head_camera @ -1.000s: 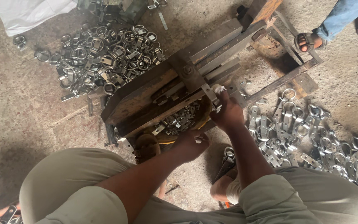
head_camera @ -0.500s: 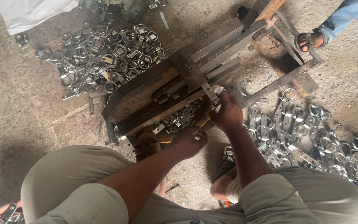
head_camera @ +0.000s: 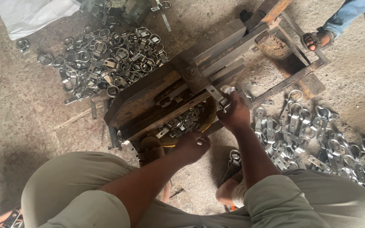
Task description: The person assembles metal hardware by fitting a ring into a bracket within a manual press and pulling the lever, then removes the piece and places it on a pile.
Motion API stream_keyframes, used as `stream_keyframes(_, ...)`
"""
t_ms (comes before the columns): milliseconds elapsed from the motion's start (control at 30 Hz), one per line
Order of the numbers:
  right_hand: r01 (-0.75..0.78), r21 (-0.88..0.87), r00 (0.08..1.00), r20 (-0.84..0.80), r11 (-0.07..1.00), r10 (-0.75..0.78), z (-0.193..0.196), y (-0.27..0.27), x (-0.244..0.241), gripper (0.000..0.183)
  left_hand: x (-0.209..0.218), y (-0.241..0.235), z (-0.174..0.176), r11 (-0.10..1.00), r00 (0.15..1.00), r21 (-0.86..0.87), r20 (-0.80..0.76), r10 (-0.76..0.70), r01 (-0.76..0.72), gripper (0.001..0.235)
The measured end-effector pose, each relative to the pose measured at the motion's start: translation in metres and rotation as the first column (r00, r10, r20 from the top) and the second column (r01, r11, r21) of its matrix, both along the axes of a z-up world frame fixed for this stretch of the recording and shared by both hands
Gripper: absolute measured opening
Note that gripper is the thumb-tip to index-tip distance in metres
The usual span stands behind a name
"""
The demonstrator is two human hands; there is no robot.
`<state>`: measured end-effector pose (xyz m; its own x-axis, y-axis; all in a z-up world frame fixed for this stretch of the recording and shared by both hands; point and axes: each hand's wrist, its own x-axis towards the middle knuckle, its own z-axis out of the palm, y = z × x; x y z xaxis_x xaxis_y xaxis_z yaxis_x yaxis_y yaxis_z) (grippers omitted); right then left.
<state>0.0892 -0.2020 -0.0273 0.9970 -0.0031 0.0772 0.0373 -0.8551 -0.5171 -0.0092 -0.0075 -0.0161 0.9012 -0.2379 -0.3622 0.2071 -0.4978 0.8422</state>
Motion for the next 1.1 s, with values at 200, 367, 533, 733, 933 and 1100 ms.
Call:
stream_keyframes(200,-0.043,-0.006,0.999,0.029,0.999,0.043,-0.011,-0.004,0.007,0.070,0.001,0.001,0.001,1.000,1.000,-0.011,-0.021,-0.005,0.005,0.029)
stream_keyframes(367,-0.105,0.040,0.981,0.168,0.994,0.097,-0.028,-0.013,0.011,0.078,0.001,0.005,0.002,1.000,0.997,-0.004,-0.075,0.007,-0.007,0.029)
stream_keyframes(533,-0.132,0.034,0.965,0.231,0.991,0.121,-0.029,-0.014,0.012,0.073,0.000,0.005,-0.002,1.000,1.000,0.003,0.011,-0.002,0.002,0.028)
stream_keyframes(733,0.144,0.373,0.989,-0.092,0.916,-0.118,-0.017,-0.025,0.021,0.053,0.000,0.005,0.003,1.000,0.999,-0.019,-0.052,0.009,-0.010,0.028)
stream_keyframes(933,0.165,0.109,0.968,0.171,0.980,-0.181,-0.021,-0.025,0.026,0.048,0.000,0.004,0.004,1.000,0.999,-0.023,-0.038,0.001,-0.002,0.026)
stream_keyframes(1100,0.225,0.060,0.952,0.199,0.973,-0.232,-0.023,-0.024,0.035,0.050,0.000,0.004,0.007,1.000,0.998,-0.015,-0.067,0.018,-0.019,0.025)
